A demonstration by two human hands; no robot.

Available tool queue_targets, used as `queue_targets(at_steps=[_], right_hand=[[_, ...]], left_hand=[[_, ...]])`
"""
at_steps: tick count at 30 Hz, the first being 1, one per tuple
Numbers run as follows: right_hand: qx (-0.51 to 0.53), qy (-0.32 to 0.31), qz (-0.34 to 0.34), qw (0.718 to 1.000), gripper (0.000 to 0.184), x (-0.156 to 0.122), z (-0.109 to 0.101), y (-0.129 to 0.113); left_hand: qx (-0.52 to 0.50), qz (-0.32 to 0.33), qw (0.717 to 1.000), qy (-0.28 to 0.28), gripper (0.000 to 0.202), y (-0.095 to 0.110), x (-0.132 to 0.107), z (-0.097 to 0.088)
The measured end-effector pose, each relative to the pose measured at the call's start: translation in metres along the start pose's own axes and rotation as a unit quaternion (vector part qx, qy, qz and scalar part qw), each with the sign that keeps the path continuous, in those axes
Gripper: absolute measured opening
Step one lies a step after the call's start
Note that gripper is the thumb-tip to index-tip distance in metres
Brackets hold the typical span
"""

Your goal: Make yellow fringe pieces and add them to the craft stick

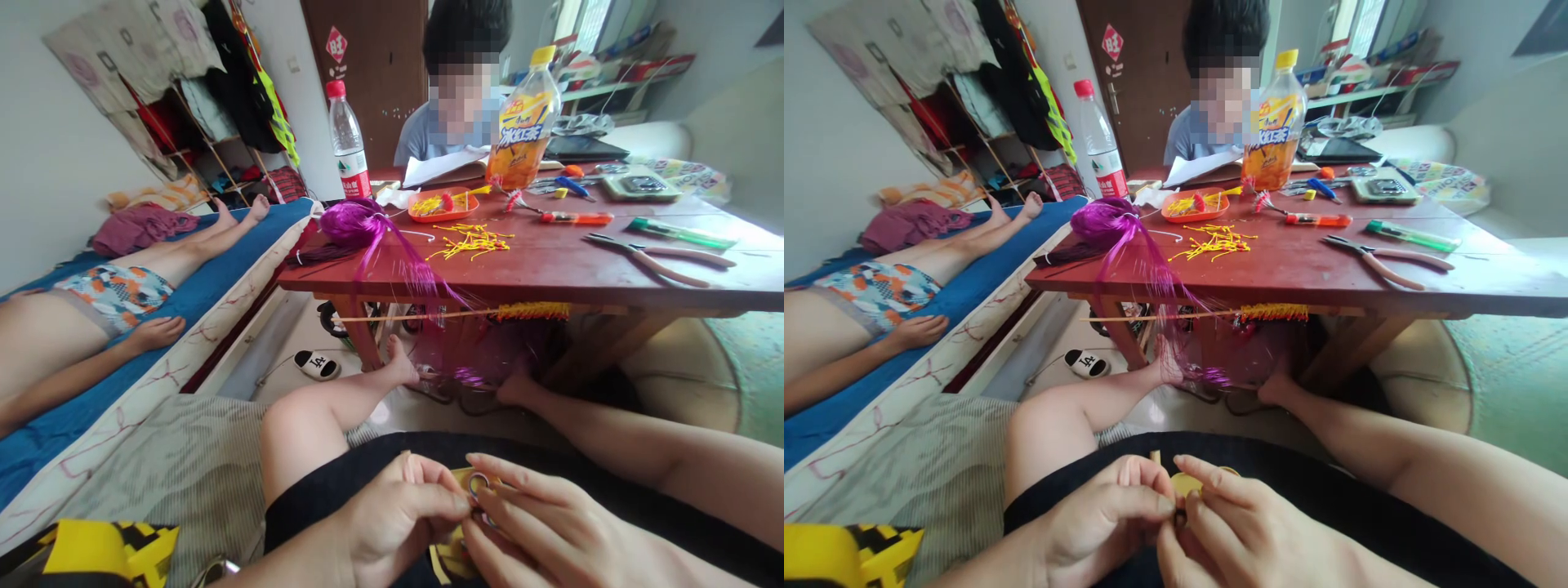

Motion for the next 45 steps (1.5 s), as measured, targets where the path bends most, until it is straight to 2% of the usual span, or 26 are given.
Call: queue_targets(at_steps=[2,4,5,6,7,8,9,10,11,12,13,14,15,17,20,23,24,26,27,29,31,34,38,40,42,45], right_hand=[[0.053,0.002,0.038,0.998,0.04,0.001,0.003,0.003],[0.175,-0.012,0.143,0.974,0.039,0.002,0.011,0.015],[0.255,-0.036,0.223,0.94,0.038,0.001,0.019,0.024],[0.34,-0.067,0.314,0.884,0.036,-0.004,0.031,0.032],[0.421,-0.096,0.398,0.809,0.034,-0.01,0.044,0.037],[0.493,-0.119,0.467,0.725,0.033,-0.017,0.055,0.039],[0.554,-0.132,0.511,0.644,0.034,-0.023,0.065,0.037],[0.601,-0.13,0.533,0.581,0.036,-0.026,0.07,0.035],[0.633,-0.126,0.541,0.54,0.04,-0.026,0.074,0.034],[0.654,-0.123,0.541,0.514,0.043,-0.026,0.076,0.033],[0.669,-0.123,0.537,0.499,0.046,-0.026,0.078,0.032],[0.677,-0.126,0.536,0.488,0.047,-0.026,0.08,0.031],[0.681,-0.129,0.536,0.482,0.048,-0.027,0.082,0.031],[0.684,-0.134,0.54,0.472,0.049,-0.03,0.086,0.03],[0.674,-0.149,0.545,0.477,0.049,-0.033,0.091,0.029],[0.655,-0.149,0.545,0.502,0.045,-0.033,0.088,0.031],[0.63,-0.145,0.547,0.532,0.039,-0.031,0.083,0.033],[0.533,-0.152,0.544,0.629,0.018,-0.028,0.073,0.041],[0.471,-0.163,0.536,0.681,0.008,-0.027,0.069,0.043],[0.358,-0.188,0.507,0.761,0.01,-0.023,0.065,0.046],[0.287,-0.189,0.478,0.808,0.012,-0.021,0.065,0.047],[0.226,-0.183,0.441,0.849,0.017,-0.016,0.069,0.045],[0.197,-0.213,0.456,0.842,0.021,-0.016,0.073,0.043],[0.222,-0.208,0.486,0.82,0.019,-0.02,0.072,0.044],[0.291,-0.19,0.523,0.779,0.015,-0.027,0.074,0.044],[0.434,-0.154,0.565,0.684,0.015,-0.039,0.083,0.04]], left_hand=[[0.029,0.031,0.999,0.006,0.02,0.002,0.0,-0.002],[0.127,0.125,0.984,0.003,0.018,0.014,-0.004,-0.001],[0.198,0.19,0.961,-0.001,0.017,0.022,-0.007,0.001],[0.278,0.264,0.924,-0.003,0.015,0.03,-0.013,0.004],[0.361,0.339,0.869,-0.001,0.013,0.038,-0.019,0.009],[0.441,0.413,0.797,0.008,0.012,0.043,-0.027,0.015],[0.507,0.487,0.711,0.021,0.014,0.047,-0.036,0.021],[0.555,0.555,0.618,0.028,0.016,0.047,-0.045,0.028],[0.585,0.612,0.531,0.031,0.018,0.045,-0.053,0.033],[0.601,0.652,0.461,0.026,0.02,0.041,-0.058,0.037],[0.612,0.675,0.413,0.014,0.021,0.037,-0.06,0.04],[0.621,0.681,0.388,-0.004,0.021,0.034,-0.059,0.041],[0.628,0.679,0.379,-0.023,0.021,0.032,-0.058,0.042],[0.636,0.669,0.38,-0.055,0.02,0.032,-0.054,0.043],[0.627,0.667,0.396,-0.078,0.021,0.034,-0.053,0.043],[0.627,0.635,0.444,-0.08,0.017,0.037,-0.049,0.04],[0.629,0.616,0.469,-0.068,0.016,0.038,-0.047,0.037],[0.637,0.57,0.518,-0.027,0.016,0.039,-0.04,0.031],[0.641,0.551,0.535,-0.005,0.017,0.04,-0.037,0.028],[0.649,0.529,0.547,0.027,0.018,0.038,-0.034,0.025],[0.654,0.519,0.548,0.05,0.019,0.036,-0.031,0.025],[0.662,0.504,0.55,0.079,0.02,0.031,-0.026,0.022],[0.654,0.502,0.555,0.11,0.022,0.028,-0.024,0.019],[0.639,0.493,0.578,0.119,0.021,0.029,-0.024,0.014],[0.617,0.469,0.622,0.114,0.019,0.029,-0.022,0.008],[0.599,0.417,0.675,0.109,0.01,0.03,-0.021,-0.003]])
Point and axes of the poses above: each hand's wrist, its own x-axis towards the middle knuckle, its own z-axis out of the palm, y = z × x, the point moved 7 cm from there along x, towards the middle knuckle, and after that the axes turned 7 degrees about z, right-handed, at the moved point
